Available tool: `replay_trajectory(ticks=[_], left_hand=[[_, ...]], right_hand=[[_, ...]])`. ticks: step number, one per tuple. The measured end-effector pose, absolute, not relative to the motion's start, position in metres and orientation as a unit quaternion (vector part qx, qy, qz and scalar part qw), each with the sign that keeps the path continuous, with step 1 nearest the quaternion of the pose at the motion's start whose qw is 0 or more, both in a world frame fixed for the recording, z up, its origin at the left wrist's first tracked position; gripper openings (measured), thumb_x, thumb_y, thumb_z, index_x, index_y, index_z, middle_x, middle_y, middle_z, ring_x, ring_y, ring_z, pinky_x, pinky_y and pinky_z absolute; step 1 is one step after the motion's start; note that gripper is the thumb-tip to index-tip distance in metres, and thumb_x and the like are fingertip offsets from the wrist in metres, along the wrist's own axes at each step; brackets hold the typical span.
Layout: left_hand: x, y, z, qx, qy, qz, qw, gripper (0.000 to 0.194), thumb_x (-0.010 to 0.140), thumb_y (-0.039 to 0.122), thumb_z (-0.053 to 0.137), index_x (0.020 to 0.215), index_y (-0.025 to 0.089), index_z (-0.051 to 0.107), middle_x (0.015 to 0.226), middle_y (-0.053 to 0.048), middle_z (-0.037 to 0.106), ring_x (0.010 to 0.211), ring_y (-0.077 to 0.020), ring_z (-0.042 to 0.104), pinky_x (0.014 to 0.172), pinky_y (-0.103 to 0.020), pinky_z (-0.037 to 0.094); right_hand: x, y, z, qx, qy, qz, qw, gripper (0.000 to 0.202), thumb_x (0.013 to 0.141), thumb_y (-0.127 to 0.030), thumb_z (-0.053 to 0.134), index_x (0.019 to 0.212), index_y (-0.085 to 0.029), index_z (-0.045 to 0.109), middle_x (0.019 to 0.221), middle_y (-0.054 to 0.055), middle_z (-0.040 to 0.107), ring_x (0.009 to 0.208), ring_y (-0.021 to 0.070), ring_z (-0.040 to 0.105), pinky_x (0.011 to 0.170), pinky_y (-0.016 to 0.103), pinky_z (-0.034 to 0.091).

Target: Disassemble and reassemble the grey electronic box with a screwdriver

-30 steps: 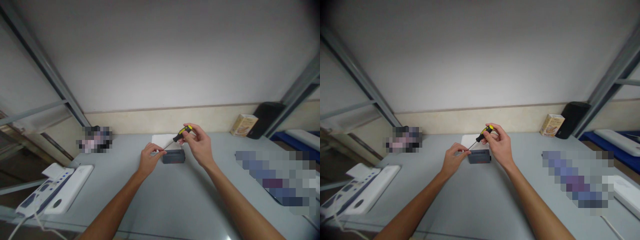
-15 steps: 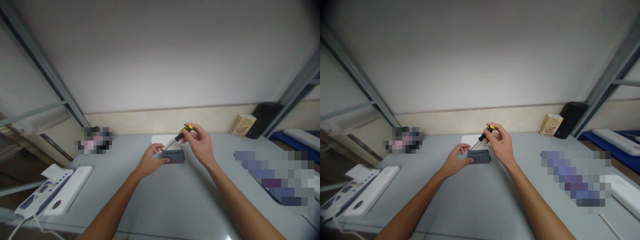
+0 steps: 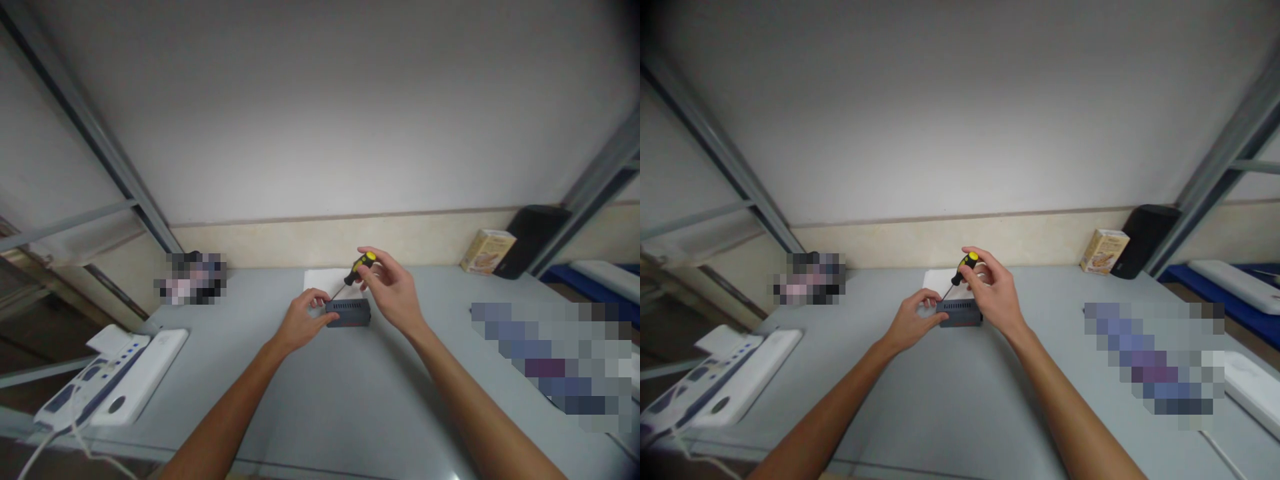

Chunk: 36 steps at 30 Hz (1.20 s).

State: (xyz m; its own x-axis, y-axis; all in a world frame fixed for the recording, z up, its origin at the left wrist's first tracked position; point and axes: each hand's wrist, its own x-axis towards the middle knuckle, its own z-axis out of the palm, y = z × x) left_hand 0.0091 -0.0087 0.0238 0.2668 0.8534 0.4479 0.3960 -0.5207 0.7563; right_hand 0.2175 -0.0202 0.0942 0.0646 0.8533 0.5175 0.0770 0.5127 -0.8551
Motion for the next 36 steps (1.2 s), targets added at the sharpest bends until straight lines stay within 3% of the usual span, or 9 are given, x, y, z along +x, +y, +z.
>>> replay_trajectory(ticks=[5, 12, 17, 21, 29, 36], left_hand=[[0.011, -0.009, 0.021, 0.739, 0.418, 0.455, 0.267, 0.031, 0.072, 0.03, 0.085, 0.096, 0.019, 0.067, 0.083, 0.002, 0.064, 0.079, -0.0146, 0.056, 0.077, -0.025, 0.044], [0.01, -0.009, 0.018, 0.747, 0.421, 0.446, 0.254, 0.028, 0.074, 0.033, 0.083, 0.093, 0.019, 0.066, 0.082, 0.002, 0.064, 0.08, -0.0149, 0.056, 0.078, -0.026, 0.045], [0.009, -0.009, 0.016, 0.769, 0.397, 0.447, 0.226, 0.026, 0.08, 0.036, 0.079, 0.093, 0.019, 0.063, 0.086, 0.0, 0.063, 0.081, -0.015, 0.056, 0.078, -0.026, 0.045], [0.009, -0.009, 0.016, 0.785, 0.382, 0.441, 0.211, 0.024, 0.083, 0.034, 0.076, 0.094, 0.019, 0.062, 0.088, -0.001, 0.062, 0.082, -0.0152, 0.056, 0.078, -0.026, 0.045], [0.01, -0.011, 0.022, 0.815, 0.363, 0.417, 0.176, 0.015, 0.088, 0.029, 0.07, 0.091, 0.019, 0.06, 0.089, -0.002, 0.061, 0.085, -0.0163, 0.056, 0.077, -0.027, 0.044], [0.007, -0.013, 0.022, 0.829, 0.356, 0.401, 0.162, 0.014, 0.092, 0.032, 0.066, 0.094, 0.019, 0.061, 0.086, -0.003, 0.061, 0.081, -0.0165, 0.056, 0.077, -0.028, 0.045]], right_hand=[[0.208, -0.016, 0.111, -0.382, -0.688, 0.235, 0.571, 0.035, 0.092, -0.032, 0.062, 0.126, -0.028, 0.063, 0.099, 0.003, 0.068, 0.08, 0.0156, 0.061, 0.066, 0.027, 0.049], [0.196, -0.009, 0.136, -0.342, -0.763, 0.248, 0.489, 0.029, 0.093, -0.023, 0.055, 0.121, -0.026, 0.063, 0.103, 0.003, 0.069, 0.082, 0.0152, 0.06, 0.068, 0.026, 0.046], [0.206, -0.005, 0.119, -0.42, -0.693, 0.209, 0.548, 0.029, 0.087, -0.039, 0.066, 0.111, -0.023, 0.06, 0.091, 0.001, 0.064, 0.069, 0.013, 0.054, 0.06, 0.025, 0.043], [0.223, 0.003, 0.086, -0.46, -0.625, 0.196, 0.599, 0.03, 0.089, -0.046, 0.064, 0.106, -0.023, 0.058, 0.083, -0.001, 0.059, 0.067, 0.0129, 0.051, 0.057, 0.025, 0.038], [0.243, 0.004, 0.051, -0.472, -0.477, 0.35, 0.654, 0.044, 0.083, -0.061, 0.065, 0.101, -0.021, 0.062, 0.065, -0.004, 0.054, 0.054, 0.0102, 0.042, 0.047, 0.022, 0.031], [0.246, 0.003, 0.052, -0.462, -0.419, 0.376, 0.685, 0.048, 0.078, -0.064, 0.069, 0.097, -0.021, 0.062, 0.059, -0.005, 0.052, 0.049, 0.0087, 0.041, 0.043, 0.02, 0.029]])
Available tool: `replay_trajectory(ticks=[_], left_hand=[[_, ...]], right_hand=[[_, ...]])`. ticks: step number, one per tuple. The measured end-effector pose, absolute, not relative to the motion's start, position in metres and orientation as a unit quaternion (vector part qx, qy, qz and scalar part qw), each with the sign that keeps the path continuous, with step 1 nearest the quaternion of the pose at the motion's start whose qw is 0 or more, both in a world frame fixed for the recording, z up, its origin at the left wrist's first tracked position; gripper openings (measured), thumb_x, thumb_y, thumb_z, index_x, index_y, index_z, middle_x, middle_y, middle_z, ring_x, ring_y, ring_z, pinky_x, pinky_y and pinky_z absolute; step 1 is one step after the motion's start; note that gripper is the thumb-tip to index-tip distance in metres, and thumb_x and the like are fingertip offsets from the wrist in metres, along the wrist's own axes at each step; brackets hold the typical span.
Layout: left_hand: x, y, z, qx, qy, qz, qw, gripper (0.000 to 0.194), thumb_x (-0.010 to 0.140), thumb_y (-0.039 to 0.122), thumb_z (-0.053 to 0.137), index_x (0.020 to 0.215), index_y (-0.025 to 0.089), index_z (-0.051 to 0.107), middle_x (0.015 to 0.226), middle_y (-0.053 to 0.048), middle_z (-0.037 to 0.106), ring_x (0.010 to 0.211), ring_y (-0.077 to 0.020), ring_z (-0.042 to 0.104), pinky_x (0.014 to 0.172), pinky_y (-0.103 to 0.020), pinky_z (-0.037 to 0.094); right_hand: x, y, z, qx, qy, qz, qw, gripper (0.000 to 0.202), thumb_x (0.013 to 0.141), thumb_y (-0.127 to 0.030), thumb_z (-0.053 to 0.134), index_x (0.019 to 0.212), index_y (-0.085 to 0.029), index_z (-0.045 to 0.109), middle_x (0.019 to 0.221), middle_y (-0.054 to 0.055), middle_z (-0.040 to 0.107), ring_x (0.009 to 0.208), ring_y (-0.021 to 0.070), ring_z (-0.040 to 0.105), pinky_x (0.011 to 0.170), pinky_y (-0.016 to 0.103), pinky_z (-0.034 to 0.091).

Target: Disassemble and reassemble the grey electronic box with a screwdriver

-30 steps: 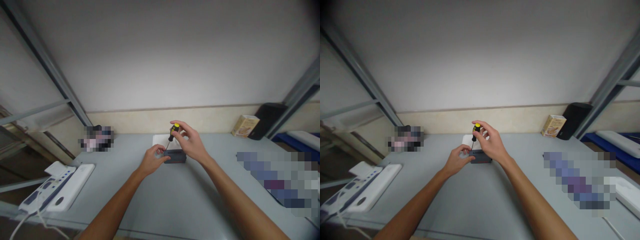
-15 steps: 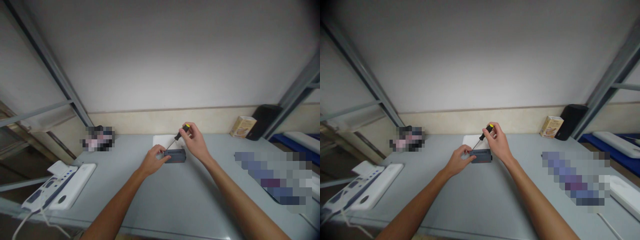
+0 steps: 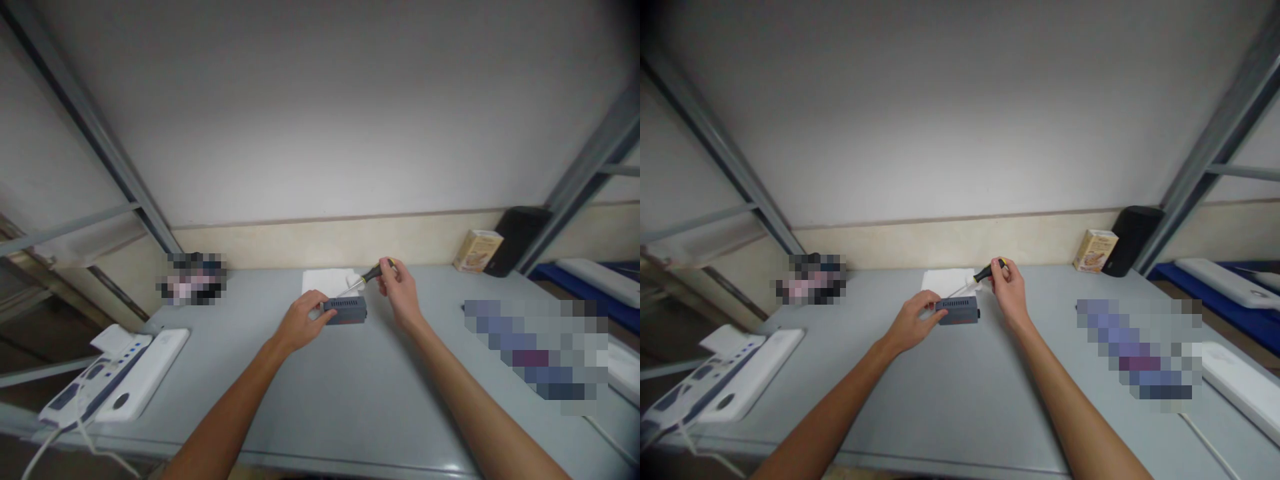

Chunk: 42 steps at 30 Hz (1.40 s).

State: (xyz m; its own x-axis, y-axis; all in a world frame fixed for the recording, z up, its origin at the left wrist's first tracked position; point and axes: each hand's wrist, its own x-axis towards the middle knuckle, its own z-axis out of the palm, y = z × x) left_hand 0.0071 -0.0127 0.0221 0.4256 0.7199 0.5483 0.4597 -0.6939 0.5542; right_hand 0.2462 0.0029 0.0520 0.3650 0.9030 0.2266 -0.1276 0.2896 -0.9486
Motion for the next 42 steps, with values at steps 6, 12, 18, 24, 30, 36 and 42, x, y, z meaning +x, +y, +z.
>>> replay_trajectory(ticks=[6, 12, 18, 24, 30, 36, 42], left_hand=[[0.006, -0.012, 0.021, 0.816, 0.358, 0.418, 0.177, 0.018, 0.092, 0.035, 0.066, 0.099, 0.019, 0.065, 0.085, -0.003, 0.063, 0.078, -0.0157, 0.057, 0.076, -0.028, 0.046], [0.005, -0.012, 0.022, 0.811, 0.365, 0.413, 0.196, 0.022, 0.091, 0.038, 0.067, 0.102, 0.019, 0.068, 0.083, -0.002, 0.064, 0.076, -0.0157, 0.06, 0.075, -0.028, 0.047], [0.005, -0.013, 0.022, 0.811, 0.369, 0.409, 0.194, 0.02, 0.089, 0.037, 0.07, 0.096, 0.018, 0.066, 0.08, -0.001, 0.062, 0.074, -0.0146, 0.058, 0.073, -0.026, 0.046], [0.005, -0.013, 0.023, 0.813, 0.366, 0.409, 0.197, 0.02, 0.089, 0.037, 0.069, 0.095, 0.018, 0.064, 0.081, -0.001, 0.062, 0.075, -0.0146, 0.058, 0.075, -0.026, 0.046], [0.004, -0.013, 0.023, 0.808, 0.37, 0.416, 0.192, 0.022, 0.087, 0.038, 0.071, 0.093, 0.018, 0.064, 0.081, -0.002, 0.063, 0.075, -0.0151, 0.058, 0.074, -0.027, 0.046], [0.003, -0.011, 0.021, 0.811, 0.367, 0.418, 0.182, 0.021, 0.087, 0.038, 0.071, 0.093, 0.018, 0.065, 0.083, -0.003, 0.064, 0.077, -0.0158, 0.058, 0.076, -0.028, 0.047], [0.004, -0.014, 0.022, 0.815, 0.378, 0.398, 0.185, 0.024, 0.086, 0.035, 0.072, 0.103, 0.02, 0.065, 0.082, 0.0, 0.06, 0.076, -0.0146, 0.058, 0.075, -0.026, 0.046]], right_hand=[[0.244, 0.004, 0.046, -0.461, -0.419, 0.38, 0.684, 0.046, 0.079, -0.063, 0.069, 0.097, -0.02, 0.062, 0.059, -0.007, 0.049, 0.05, 0.0081, 0.041, 0.043, 0.019, 0.029], [0.245, 0.006, 0.047, -0.466, -0.404, 0.374, 0.693, 0.047, 0.077, -0.064, 0.069, 0.093, -0.021, 0.062, 0.058, -0.007, 0.049, 0.049, 0.0092, 0.042, 0.043, 0.021, 0.03], [0.252, 0.007, 0.047, -0.458, -0.357, 0.386, 0.717, 0.041, 0.077, -0.06, 0.07, 0.087, -0.022, 0.059, 0.054, -0.008, 0.046, 0.045, 0.0087, 0.038, 0.042, 0.022, 0.028], [0.256, 0.01, 0.044, -0.443, -0.31, 0.419, 0.729, 0.041, 0.075, -0.057, 0.073, 0.085, -0.021, 0.057, 0.056, -0.008, 0.047, 0.045, 0.0075, 0.037, 0.041, 0.021, 0.027], [0.252, 0.01, 0.041, -0.465, -0.306, 0.407, 0.724, 0.041, 0.075, -0.058, 0.071, 0.079, -0.022, 0.054, 0.05, -0.01, 0.04, 0.042, 0.008, 0.034, 0.041, 0.022, 0.027], [0.251, 0.008, 0.044, -0.474, -0.307, 0.423, 0.709, 0.04, 0.077, -0.059, 0.068, 0.08, -0.022, 0.055, 0.047, -0.011, 0.033, 0.041, 0.0085, 0.03, 0.042, 0.023, 0.027], [0.253, 0.005, 0.044, -0.494, -0.367, 0.421, 0.666, 0.045, 0.076, -0.066, 0.065, 0.081, -0.021, 0.06, 0.049, -0.008, 0.041, 0.042, 0.01, 0.036, 0.042, 0.024, 0.029]])
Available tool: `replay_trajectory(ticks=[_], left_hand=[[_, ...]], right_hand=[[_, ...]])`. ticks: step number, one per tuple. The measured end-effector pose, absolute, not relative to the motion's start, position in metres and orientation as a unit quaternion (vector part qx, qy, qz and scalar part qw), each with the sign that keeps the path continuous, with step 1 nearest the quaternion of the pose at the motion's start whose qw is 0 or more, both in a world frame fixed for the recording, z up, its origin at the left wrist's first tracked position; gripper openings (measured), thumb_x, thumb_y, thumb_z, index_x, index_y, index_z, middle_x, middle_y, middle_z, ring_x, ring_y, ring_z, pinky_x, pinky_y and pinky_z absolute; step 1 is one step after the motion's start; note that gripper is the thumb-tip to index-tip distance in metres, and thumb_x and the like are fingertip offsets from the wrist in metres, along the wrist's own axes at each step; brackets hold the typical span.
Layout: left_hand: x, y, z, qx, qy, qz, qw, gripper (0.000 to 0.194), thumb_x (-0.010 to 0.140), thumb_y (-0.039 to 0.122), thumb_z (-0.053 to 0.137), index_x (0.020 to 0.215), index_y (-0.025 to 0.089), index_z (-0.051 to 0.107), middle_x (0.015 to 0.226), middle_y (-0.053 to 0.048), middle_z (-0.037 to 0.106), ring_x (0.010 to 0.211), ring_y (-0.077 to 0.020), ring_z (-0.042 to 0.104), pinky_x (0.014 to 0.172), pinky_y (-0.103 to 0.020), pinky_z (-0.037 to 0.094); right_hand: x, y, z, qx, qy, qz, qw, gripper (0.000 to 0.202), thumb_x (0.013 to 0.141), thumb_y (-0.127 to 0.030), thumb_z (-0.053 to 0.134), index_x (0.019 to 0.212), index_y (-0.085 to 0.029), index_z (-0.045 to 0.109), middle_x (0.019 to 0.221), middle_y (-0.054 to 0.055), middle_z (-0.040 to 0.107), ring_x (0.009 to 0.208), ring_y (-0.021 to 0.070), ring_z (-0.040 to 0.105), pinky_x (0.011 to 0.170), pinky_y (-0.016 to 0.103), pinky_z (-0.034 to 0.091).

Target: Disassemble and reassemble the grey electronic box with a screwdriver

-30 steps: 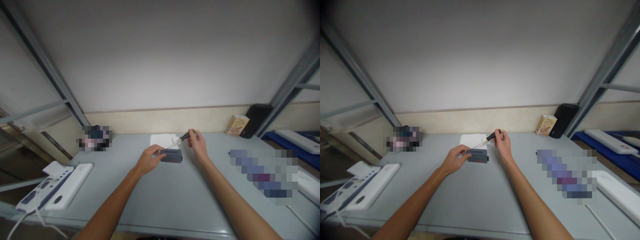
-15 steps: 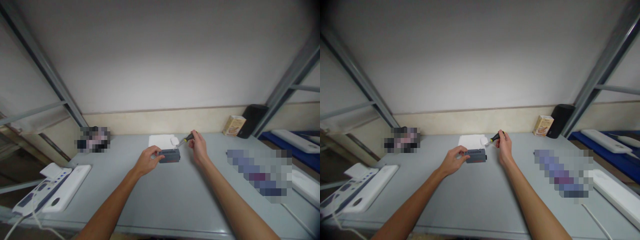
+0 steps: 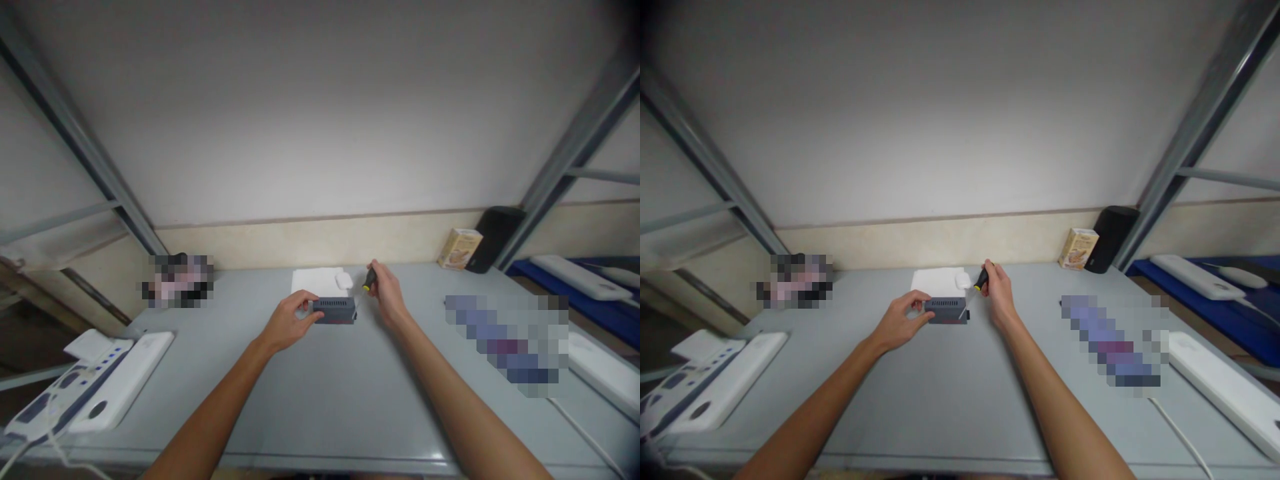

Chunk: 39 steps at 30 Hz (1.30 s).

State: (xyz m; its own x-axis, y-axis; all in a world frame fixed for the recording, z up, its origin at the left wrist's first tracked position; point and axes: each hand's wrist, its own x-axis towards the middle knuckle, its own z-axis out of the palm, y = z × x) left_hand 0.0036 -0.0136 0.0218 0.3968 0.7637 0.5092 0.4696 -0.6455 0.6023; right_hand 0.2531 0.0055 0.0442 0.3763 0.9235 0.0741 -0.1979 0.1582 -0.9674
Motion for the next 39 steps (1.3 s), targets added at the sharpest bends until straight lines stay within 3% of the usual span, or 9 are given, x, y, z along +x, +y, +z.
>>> replay_trajectory(ticks=[3, 7, 16, 21, 26, 30, 35, 39], left_hand=[[0.004, -0.014, 0.02, 0.82, 0.376, 0.383, 0.2, 0.026, 0.087, 0.034, 0.071, 0.108, 0.02, 0.065, 0.084, 0.0, 0.06, 0.077, -0.0144, 0.059, 0.077, -0.027, 0.046], [0.004, -0.011, 0.015, 0.807, 0.379, 0.396, 0.22, 0.023, 0.09, 0.034, 0.066, 0.107, 0.019, 0.066, 0.081, 0.0, 0.061, 0.076, -0.0145, 0.058, 0.076, -0.027, 0.046], [0.007, -0.006, 0.01, 0.793, 0.404, 0.376, 0.258, 0.026, 0.098, 0.037, 0.051, 0.098, 0.018, 0.068, 0.079, -0.001, 0.064, 0.075, -0.0158, 0.056, 0.072, -0.028, 0.045], [0.008, -0.004, 0.007, 0.826, 0.391, 0.352, 0.203, 0.03, 0.101, 0.032, 0.046, 0.086, 0.018, 0.068, 0.089, -0.006, 0.064, 0.09, -0.0196, 0.058, 0.087, -0.033, 0.046], [0.009, -0.004, 0.009, 0.825, 0.403, 0.36, 0.166, 0.027, 0.102, 0.029, 0.044, 0.096, 0.02, 0.069, 0.097, -0.007, 0.063, 0.099, -0.0207, 0.058, 0.094, -0.036, 0.045], [0.01, -0.008, 0.014, 0.841, 0.374, 0.345, 0.183, 0.02, 0.1, 0.029, 0.051, 0.104, 0.021, 0.069, 0.1, -0.006, 0.067, 0.101, -0.0207, 0.059, 0.096, -0.036, 0.045], [0.011, -0.011, 0.014, 0.846, 0.365, 0.327, 0.211, 0.02, 0.098, 0.029, 0.054, 0.112, 0.021, 0.067, 0.108, -0.006, 0.069, 0.104, -0.0216, 0.059, 0.097, -0.037, 0.046], [0.011, -0.009, 0.012, 0.845, 0.358, 0.333, 0.216, 0.019, 0.096, 0.028, 0.056, 0.11, 0.021, 0.067, 0.108, -0.005, 0.07, 0.106, -0.021, 0.058, 0.097, -0.035, 0.046]], right_hand=[[0.253, 0.003, 0.044, -0.511, -0.434, 0.392, 0.63, 0.046, 0.078, -0.066, 0.064, 0.08, -0.02, 0.063, 0.054, -0.006, 0.048, 0.044, 0.01, 0.041, 0.044, 0.024, 0.03], [0.252, 0.001, 0.044, -0.522, -0.478, 0.378, 0.597, 0.048, 0.081, -0.067, 0.061, 0.082, -0.02, 0.065, 0.051, -0.006, 0.048, 0.045, 0.0111, 0.042, 0.045, 0.024, 0.03], [0.254, 0.006, 0.038, -0.531, -0.49, 0.364, 0.588, 0.051, 0.079, -0.07, 0.061, 0.083, -0.019, 0.066, 0.048, -0.005, 0.049, 0.044, 0.0127, 0.045, 0.045, 0.025, 0.033], [0.255, 0.0, 0.049, -0.522, -0.519, 0.344, 0.583, 0.044, 0.083, -0.065, 0.06, 0.083, -0.021, 0.061, 0.048, -0.006, 0.047, 0.045, 0.0125, 0.044, 0.046, 0.025, 0.033], [0.243, -0.025, 0.067, -0.485, -0.605, 0.193, 0.601, 0.021, 0.091, -0.044, 0.057, 0.086, -0.023, 0.055, 0.061, -0.005, 0.048, 0.053, 0.0118, 0.045, 0.051, 0.024, 0.035], [0.225, -0.044, 0.064, -0.452, -0.691, 0.054, 0.561, 0.01, 0.088, -0.031, 0.059, 0.083, -0.024, 0.054, 0.057, -0.005, 0.048, 0.048, 0.0113, 0.045, 0.052, 0.025, 0.037], [0.205, -0.054, 0.054, -0.358, -0.741, -0.085, 0.561, 0.006, 0.084, -0.022, 0.059, 0.081, -0.024, 0.055, 0.058, -0.003, 0.057, 0.048, 0.0123, 0.051, 0.053, 0.026, 0.04], [0.196, -0.055, 0.055, -0.296, -0.748, -0.125, 0.581, 0.008, 0.082, -0.016, 0.06, 0.082, -0.023, 0.055, 0.056, -0.004, 0.058, 0.046, 0.0107, 0.05, 0.05, 0.024, 0.038]])
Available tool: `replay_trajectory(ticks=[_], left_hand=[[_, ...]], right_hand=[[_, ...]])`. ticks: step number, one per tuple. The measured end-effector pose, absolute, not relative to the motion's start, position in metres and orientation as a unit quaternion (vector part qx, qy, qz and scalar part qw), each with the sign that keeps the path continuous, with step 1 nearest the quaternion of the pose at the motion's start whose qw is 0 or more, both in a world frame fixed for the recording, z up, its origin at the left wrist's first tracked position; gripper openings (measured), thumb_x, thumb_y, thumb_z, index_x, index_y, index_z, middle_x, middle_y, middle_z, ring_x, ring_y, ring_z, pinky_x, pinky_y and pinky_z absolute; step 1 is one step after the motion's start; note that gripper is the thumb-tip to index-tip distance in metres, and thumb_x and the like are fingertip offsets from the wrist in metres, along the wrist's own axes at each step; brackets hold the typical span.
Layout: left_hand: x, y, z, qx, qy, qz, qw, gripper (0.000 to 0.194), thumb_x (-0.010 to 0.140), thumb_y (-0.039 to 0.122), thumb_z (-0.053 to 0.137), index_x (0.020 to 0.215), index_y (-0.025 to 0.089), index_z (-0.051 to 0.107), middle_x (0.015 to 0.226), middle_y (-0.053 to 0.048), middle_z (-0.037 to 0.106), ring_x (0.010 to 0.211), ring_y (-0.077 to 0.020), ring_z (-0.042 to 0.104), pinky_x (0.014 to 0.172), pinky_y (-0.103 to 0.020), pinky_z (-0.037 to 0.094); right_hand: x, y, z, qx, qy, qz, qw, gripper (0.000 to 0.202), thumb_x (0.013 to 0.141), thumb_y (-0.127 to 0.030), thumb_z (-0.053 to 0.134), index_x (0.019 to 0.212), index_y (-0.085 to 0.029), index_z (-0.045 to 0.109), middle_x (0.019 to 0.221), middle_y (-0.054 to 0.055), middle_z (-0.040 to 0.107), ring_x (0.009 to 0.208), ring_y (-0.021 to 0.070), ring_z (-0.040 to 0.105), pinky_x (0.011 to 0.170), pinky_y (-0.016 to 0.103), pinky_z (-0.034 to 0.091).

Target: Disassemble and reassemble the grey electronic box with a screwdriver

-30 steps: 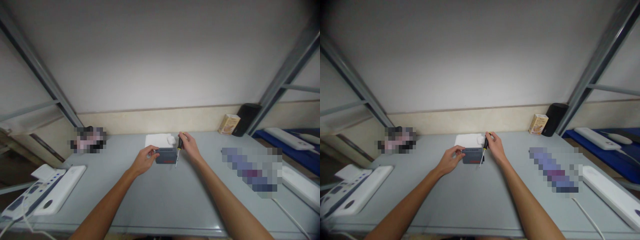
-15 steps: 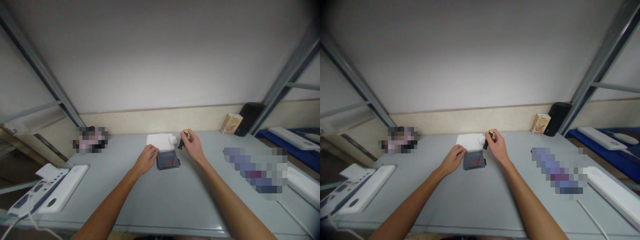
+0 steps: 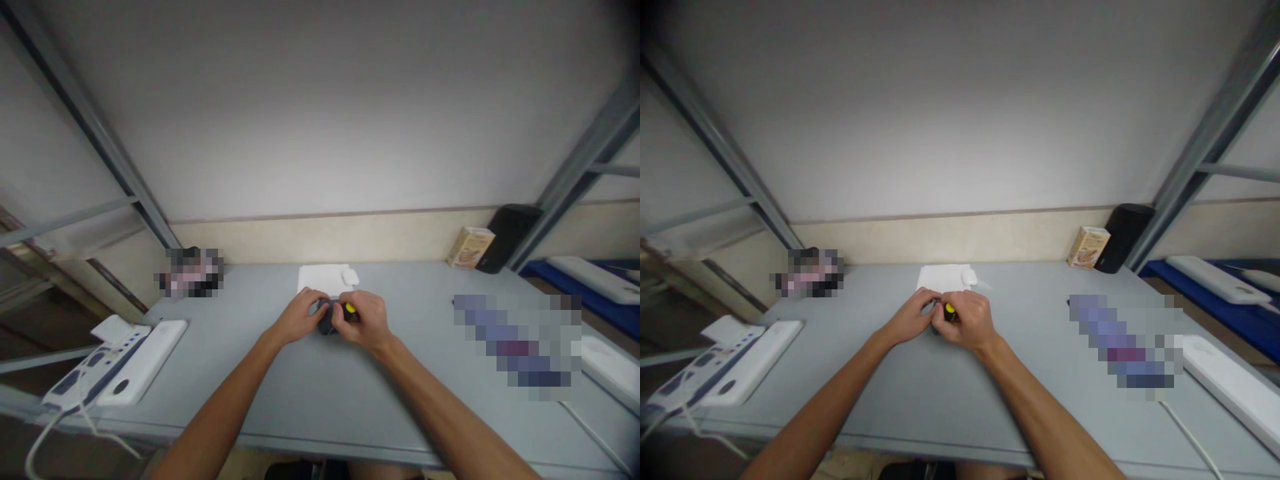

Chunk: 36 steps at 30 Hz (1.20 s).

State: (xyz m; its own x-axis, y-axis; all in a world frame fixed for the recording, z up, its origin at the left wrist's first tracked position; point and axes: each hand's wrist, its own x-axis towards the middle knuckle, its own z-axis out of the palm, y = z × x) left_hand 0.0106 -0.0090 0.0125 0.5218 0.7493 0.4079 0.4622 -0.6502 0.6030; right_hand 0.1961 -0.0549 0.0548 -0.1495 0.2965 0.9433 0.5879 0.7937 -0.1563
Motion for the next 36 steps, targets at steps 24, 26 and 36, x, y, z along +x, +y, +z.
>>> replay_trajectory(ticks=[24, 26, 36], left_hand=[[0.023, -0.027, 0.03, 0.864, 0.335, 0.331, 0.181, 0.018, 0.099, 0.032, 0.055, 0.106, 0.023, 0.069, 0.105, -0.006, 0.066, 0.104, -0.0211, 0.056, 0.097, -0.038, 0.045], [0.025, -0.027, 0.026, 0.86, 0.336, 0.341, 0.175, 0.015, 0.095, 0.032, 0.062, 0.105, 0.023, 0.069, 0.106, -0.006, 0.064, 0.105, -0.0214, 0.056, 0.097, -0.038, 0.045], [0.024, -0.018, 0.015, 0.843, 0.332, 0.385, 0.173, 0.012, 0.092, 0.03, 0.067, 0.101, 0.024, 0.071, 0.101, -0.006, 0.065, 0.101, -0.0208, 0.058, 0.094, -0.038, 0.046]], right_hand=[[0.235, -0.027, 0.052, -0.503, -0.515, -0.039, 0.693, 0.012, 0.088, -0.027, 0.059, 0.079, -0.02, 0.056, 0.056, -0.007, 0.049, 0.046, 0.0085, 0.045, 0.049, 0.02, 0.037], [0.237, -0.024, 0.049, -0.51, -0.503, -0.025, 0.697, 0.012, 0.088, -0.028, 0.059, 0.08, -0.02, 0.057, 0.057, -0.007, 0.05, 0.047, 0.0089, 0.046, 0.051, 0.021, 0.038], [0.233, -0.023, 0.045, -0.51, -0.504, 0.009, 0.697, 0.014, 0.089, -0.031, 0.059, 0.082, -0.019, 0.058, 0.06, -0.005, 0.052, 0.052, 0.0104, 0.049, 0.055, 0.022, 0.041]])
